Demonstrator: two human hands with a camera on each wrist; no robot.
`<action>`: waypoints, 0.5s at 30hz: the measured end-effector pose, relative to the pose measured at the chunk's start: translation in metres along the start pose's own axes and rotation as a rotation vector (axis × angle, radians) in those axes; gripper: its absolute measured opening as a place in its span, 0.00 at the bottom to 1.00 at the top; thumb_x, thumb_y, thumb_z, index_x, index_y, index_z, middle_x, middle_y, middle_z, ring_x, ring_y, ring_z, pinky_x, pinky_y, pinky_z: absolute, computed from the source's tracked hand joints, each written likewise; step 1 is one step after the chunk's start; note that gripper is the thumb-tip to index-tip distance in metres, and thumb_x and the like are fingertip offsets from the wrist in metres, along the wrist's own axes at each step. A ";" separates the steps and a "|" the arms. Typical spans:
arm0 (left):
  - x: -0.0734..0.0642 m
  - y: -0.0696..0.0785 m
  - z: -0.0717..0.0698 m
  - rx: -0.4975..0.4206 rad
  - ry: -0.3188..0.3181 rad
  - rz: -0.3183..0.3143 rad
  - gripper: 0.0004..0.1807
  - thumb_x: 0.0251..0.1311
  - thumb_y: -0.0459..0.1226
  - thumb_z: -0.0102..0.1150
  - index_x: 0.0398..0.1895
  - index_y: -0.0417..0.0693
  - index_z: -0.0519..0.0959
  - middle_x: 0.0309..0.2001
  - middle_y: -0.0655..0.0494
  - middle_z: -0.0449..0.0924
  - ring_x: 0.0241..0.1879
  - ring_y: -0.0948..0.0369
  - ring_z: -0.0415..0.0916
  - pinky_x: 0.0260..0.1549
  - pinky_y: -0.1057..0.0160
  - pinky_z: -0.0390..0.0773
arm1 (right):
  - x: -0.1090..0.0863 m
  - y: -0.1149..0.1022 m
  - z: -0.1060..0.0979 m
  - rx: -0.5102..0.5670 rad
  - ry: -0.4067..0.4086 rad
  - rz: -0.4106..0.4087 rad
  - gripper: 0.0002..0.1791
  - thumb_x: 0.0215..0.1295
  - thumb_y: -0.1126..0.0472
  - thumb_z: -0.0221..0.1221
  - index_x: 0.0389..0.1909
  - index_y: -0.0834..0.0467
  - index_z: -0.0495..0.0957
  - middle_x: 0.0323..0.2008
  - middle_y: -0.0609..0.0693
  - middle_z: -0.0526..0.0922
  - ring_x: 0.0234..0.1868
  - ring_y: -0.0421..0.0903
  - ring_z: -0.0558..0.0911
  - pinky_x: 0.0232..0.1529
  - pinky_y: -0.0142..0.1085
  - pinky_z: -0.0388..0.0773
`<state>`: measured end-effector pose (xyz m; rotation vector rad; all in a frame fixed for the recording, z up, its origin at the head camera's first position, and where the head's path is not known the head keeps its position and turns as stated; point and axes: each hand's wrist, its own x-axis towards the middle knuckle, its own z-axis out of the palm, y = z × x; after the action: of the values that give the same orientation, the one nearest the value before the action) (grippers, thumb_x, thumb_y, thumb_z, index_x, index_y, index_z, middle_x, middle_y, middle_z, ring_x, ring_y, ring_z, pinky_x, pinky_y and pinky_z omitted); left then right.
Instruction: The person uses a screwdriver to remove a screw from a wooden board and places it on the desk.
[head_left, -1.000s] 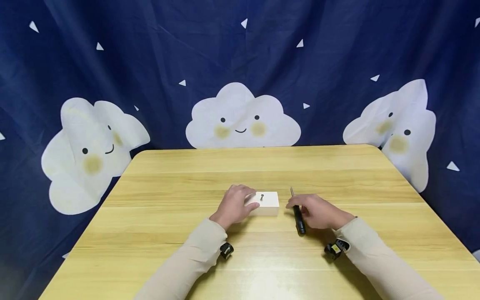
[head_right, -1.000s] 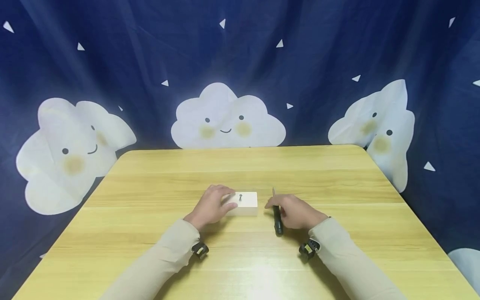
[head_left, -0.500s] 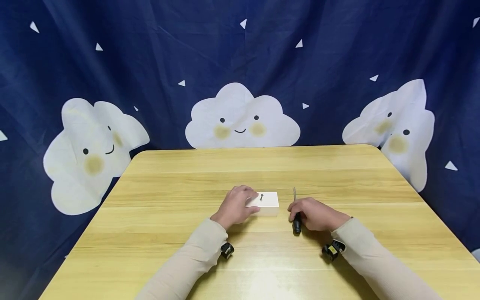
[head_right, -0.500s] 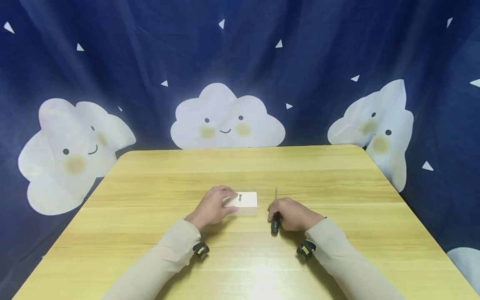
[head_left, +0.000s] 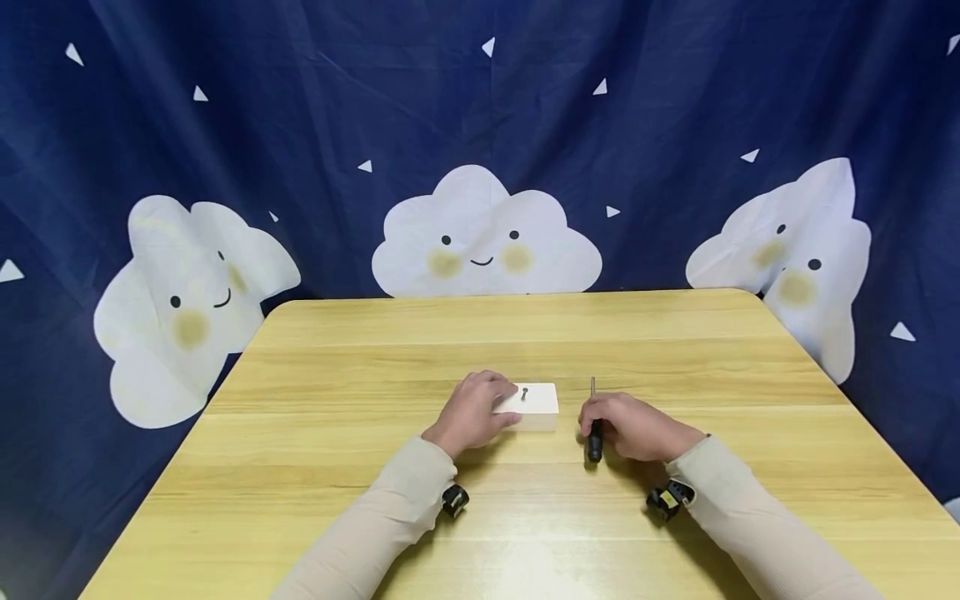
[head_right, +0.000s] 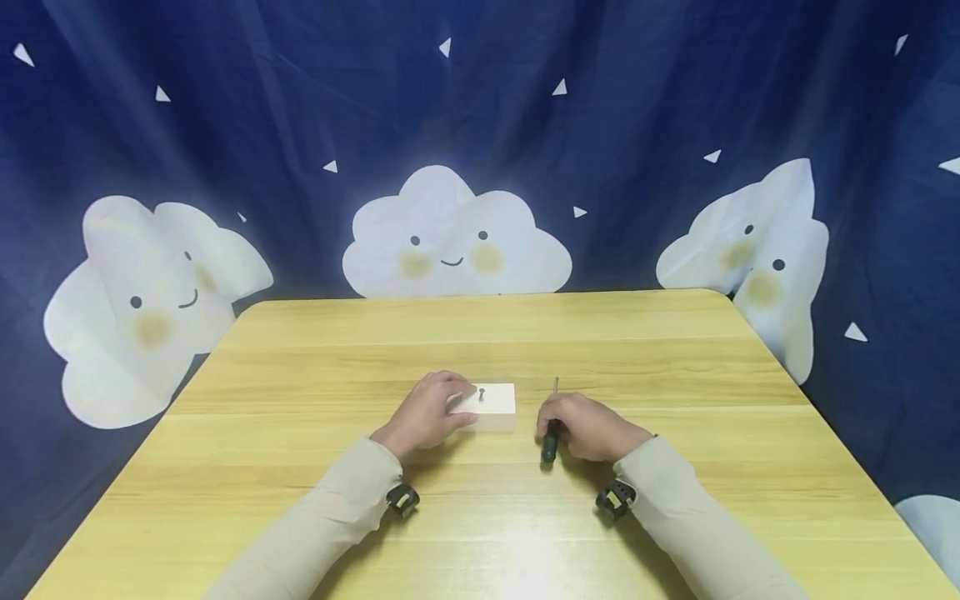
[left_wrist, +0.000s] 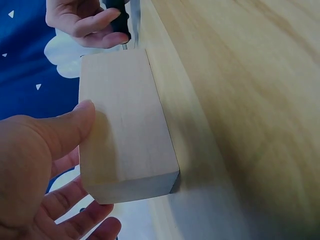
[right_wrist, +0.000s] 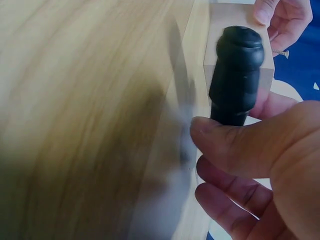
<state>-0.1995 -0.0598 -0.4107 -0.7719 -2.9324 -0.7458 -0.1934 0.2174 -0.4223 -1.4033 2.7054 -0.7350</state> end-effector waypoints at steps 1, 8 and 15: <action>0.000 0.000 0.000 0.000 0.002 0.002 0.25 0.57 0.46 0.68 0.55 0.45 0.80 0.57 0.50 0.76 0.59 0.51 0.70 0.63 0.52 0.64 | 0.000 0.000 0.000 0.000 0.004 0.004 0.23 0.47 0.87 0.53 0.31 0.55 0.79 0.36 0.43 0.79 0.39 0.40 0.79 0.41 0.37 0.81; 0.000 0.000 0.001 -0.004 0.002 0.001 0.25 0.57 0.46 0.68 0.55 0.45 0.80 0.57 0.50 0.76 0.58 0.51 0.70 0.63 0.52 0.65 | 0.000 0.000 -0.002 -0.026 0.060 -0.001 0.25 0.43 0.88 0.54 0.33 0.56 0.78 0.36 0.43 0.79 0.38 0.40 0.79 0.40 0.36 0.82; 0.000 0.000 0.001 -0.007 0.010 -0.003 0.24 0.56 0.45 0.69 0.55 0.45 0.80 0.57 0.50 0.76 0.58 0.51 0.70 0.62 0.53 0.66 | 0.002 0.003 -0.003 -0.061 0.194 -0.046 0.24 0.42 0.86 0.60 0.37 0.57 0.77 0.36 0.41 0.79 0.38 0.39 0.79 0.41 0.36 0.82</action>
<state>-0.1996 -0.0590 -0.4116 -0.7617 -2.9246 -0.7589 -0.1976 0.2191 -0.4204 -1.4856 2.8715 -0.8397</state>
